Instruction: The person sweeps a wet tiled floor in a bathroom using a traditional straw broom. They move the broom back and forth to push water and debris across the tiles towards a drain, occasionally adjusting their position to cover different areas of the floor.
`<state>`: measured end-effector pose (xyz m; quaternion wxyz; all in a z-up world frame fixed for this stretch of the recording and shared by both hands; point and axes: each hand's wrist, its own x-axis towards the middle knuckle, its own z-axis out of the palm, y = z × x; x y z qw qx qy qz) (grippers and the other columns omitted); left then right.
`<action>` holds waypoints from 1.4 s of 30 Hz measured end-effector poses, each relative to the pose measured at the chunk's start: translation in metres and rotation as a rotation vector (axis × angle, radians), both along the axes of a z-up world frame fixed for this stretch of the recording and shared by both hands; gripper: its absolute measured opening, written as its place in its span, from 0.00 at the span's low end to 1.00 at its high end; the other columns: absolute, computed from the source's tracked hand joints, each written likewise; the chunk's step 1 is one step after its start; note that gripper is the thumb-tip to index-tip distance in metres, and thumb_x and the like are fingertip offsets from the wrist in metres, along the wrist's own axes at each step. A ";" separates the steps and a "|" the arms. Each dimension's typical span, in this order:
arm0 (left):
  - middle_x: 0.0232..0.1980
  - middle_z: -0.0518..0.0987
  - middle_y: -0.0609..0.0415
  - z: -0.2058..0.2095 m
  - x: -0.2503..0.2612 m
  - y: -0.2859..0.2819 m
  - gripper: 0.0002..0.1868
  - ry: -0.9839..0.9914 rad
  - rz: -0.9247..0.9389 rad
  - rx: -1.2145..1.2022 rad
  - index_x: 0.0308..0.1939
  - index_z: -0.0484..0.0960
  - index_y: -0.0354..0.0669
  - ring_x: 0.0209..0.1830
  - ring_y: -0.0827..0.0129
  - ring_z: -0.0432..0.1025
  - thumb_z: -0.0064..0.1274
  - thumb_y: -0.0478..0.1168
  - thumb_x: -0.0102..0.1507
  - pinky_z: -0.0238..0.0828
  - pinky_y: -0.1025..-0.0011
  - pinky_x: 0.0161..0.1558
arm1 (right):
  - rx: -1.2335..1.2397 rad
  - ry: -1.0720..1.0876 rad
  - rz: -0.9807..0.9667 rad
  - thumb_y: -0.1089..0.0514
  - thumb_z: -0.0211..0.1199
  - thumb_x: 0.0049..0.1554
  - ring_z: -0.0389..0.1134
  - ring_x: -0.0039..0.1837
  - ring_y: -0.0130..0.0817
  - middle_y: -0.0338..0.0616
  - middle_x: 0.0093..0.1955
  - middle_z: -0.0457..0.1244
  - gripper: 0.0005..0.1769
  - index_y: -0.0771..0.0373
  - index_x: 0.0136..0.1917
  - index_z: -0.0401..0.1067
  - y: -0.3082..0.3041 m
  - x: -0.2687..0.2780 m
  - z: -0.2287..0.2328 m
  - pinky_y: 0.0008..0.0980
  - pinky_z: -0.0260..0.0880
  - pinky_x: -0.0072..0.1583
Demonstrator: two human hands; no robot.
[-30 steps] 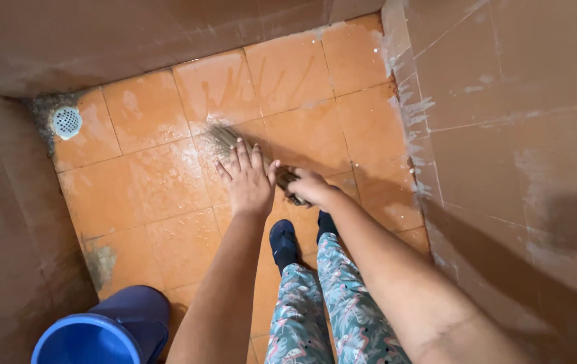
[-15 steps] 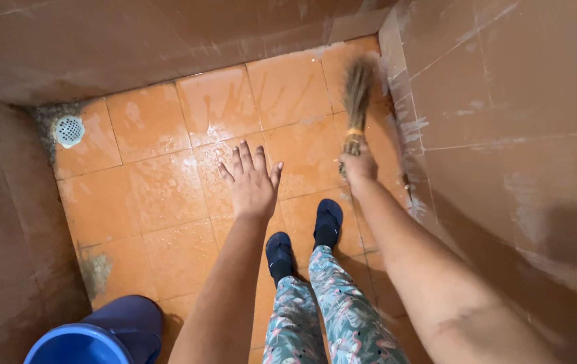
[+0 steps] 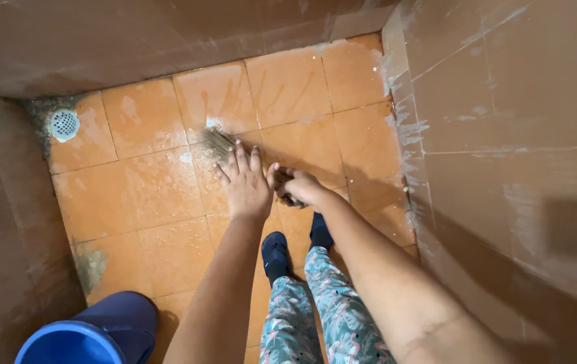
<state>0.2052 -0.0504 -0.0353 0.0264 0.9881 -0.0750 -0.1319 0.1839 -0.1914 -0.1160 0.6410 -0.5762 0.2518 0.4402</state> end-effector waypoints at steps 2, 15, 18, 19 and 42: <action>0.82 0.51 0.41 0.000 0.003 -0.003 0.36 0.009 0.003 -0.008 0.73 0.64 0.43 0.82 0.49 0.44 0.31 0.63 0.71 0.26 0.37 0.75 | -0.056 -0.073 0.063 0.60 0.63 0.53 0.64 0.31 0.27 0.38 0.35 0.67 0.28 0.53 0.68 0.70 0.000 0.008 -0.001 0.30 0.61 0.31; 0.81 0.52 0.41 0.011 0.008 -0.022 0.37 -0.014 0.076 -0.040 0.74 0.63 0.44 0.81 0.49 0.43 0.31 0.64 0.70 0.27 0.36 0.74 | -0.706 -0.059 -0.473 0.59 0.72 0.47 0.72 0.40 0.33 0.44 0.49 0.70 0.38 0.47 0.70 0.68 -0.117 0.015 -0.053 0.37 0.76 0.34; 0.81 0.52 0.40 0.003 -0.006 -0.015 0.37 0.001 0.096 -0.044 0.74 0.63 0.44 0.81 0.48 0.44 0.31 0.64 0.71 0.27 0.36 0.74 | -0.635 -0.042 -0.379 0.59 0.70 0.51 0.71 0.39 0.31 0.44 0.47 0.71 0.29 0.57 0.67 0.72 -0.130 0.016 -0.069 0.34 0.72 0.32; 0.81 0.52 0.40 0.000 -0.010 -0.012 0.37 -0.008 0.101 -0.043 0.74 0.63 0.43 0.81 0.47 0.44 0.31 0.64 0.71 0.27 0.36 0.74 | -0.520 -0.060 -0.403 0.62 0.68 0.50 0.69 0.36 0.31 0.44 0.44 0.69 0.32 0.53 0.68 0.69 -0.126 0.012 -0.073 0.34 0.69 0.30; 0.81 0.52 0.41 0.010 -0.005 0.043 0.37 -0.037 0.171 0.015 0.74 0.63 0.45 0.81 0.50 0.45 0.31 0.65 0.71 0.29 0.37 0.75 | -0.759 -0.365 -0.337 0.57 0.71 0.45 0.73 0.47 0.32 0.43 0.50 0.72 0.38 0.46 0.69 0.71 -0.062 0.020 -0.075 0.36 0.73 0.50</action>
